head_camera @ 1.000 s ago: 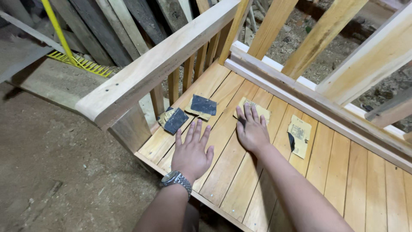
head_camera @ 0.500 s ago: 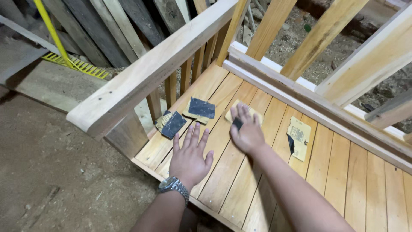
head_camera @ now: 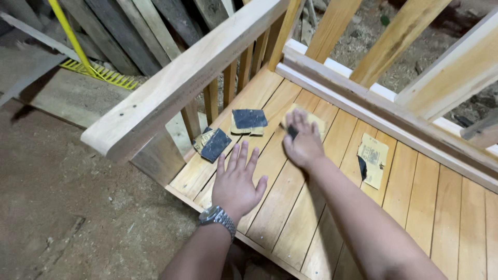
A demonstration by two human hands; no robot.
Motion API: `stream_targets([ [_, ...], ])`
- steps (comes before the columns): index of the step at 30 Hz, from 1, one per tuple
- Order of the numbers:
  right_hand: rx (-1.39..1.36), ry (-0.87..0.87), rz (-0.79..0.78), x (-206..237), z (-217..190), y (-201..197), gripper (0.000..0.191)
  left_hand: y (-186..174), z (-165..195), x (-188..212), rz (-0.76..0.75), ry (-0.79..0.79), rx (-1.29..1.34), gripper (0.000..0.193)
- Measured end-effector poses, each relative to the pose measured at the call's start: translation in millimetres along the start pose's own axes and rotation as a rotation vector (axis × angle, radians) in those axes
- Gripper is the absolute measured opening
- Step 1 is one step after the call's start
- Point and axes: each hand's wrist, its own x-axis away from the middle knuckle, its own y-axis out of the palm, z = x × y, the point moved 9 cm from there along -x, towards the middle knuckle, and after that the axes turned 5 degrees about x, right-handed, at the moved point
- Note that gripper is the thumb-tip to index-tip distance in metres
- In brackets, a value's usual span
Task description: The person sits on the ground in front of an unfinished wooden bench and sands its slatted seat and edges by hand using pieces of sandpaper. They reposition the sandpaper, switch to fresh pieces, and run a hand over the boards between passes to feel the surface.
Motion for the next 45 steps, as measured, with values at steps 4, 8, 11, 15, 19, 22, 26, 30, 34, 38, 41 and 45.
stream_targets([
  [4, -0.060, -0.211, -0.088, 53, -31, 16, 0.075, 0, 3, -18, 0.054, 0.018, 0.006, 0.078],
  [8, -0.114, -0.107, -0.020, 14, 10, 8, 0.074, 9, 1, -24, 0.001, -0.001, -0.005, 0.078],
  [11, 0.024, -0.020, 0.007, -32, 30, 9, 0.067, 10, -4, -20, -0.006, -0.016, 0.008, 0.079],
  [15, 0.006, 0.026, 0.004, -11, 11, 16, 0.062, 5, -5, -16, 0.001, -0.010, 0.016, 0.080],
  [19, -0.025, -0.129, -0.071, 43, -20, 11, 0.067, 5, -3, -16, -0.039, -0.031, 0.012, 0.080],
  [22, 0.068, -0.104, -0.110, 31, -8, 9, 0.075, 10, -1, -15, -0.055, -0.034, 0.001, 0.080],
  [26, 0.112, 0.125, -0.067, -34, 31, 11, 0.076, 12, -1, -12, -0.011, -0.026, 0.038, 0.082],
  [30, 0.066, 0.109, -0.016, -33, 32, 8, 0.065, 14, 3, -10, 0.004, -0.016, 0.048, 0.079],
  [34, 0.202, -0.186, -0.025, 45, -10, 1, 0.068, 13, 9, -9, 0.001, -0.009, 0.069, 0.079],
  [38, 0.123, -0.223, -0.036, 65, -12, -6, 0.081, 13, 9, -10, 0.006, -0.014, 0.057, 0.079],
  [41, 0.096, -0.033, -0.019, 14, 23, -7, 0.079, 13, 5, -11, 0.024, -0.008, 0.047, 0.079],
  [45, 0.029, 0.091, -0.031, -13, 40, 5, 0.072, 15, 2, -10, 0.003, -0.009, 0.050, 0.079],
])
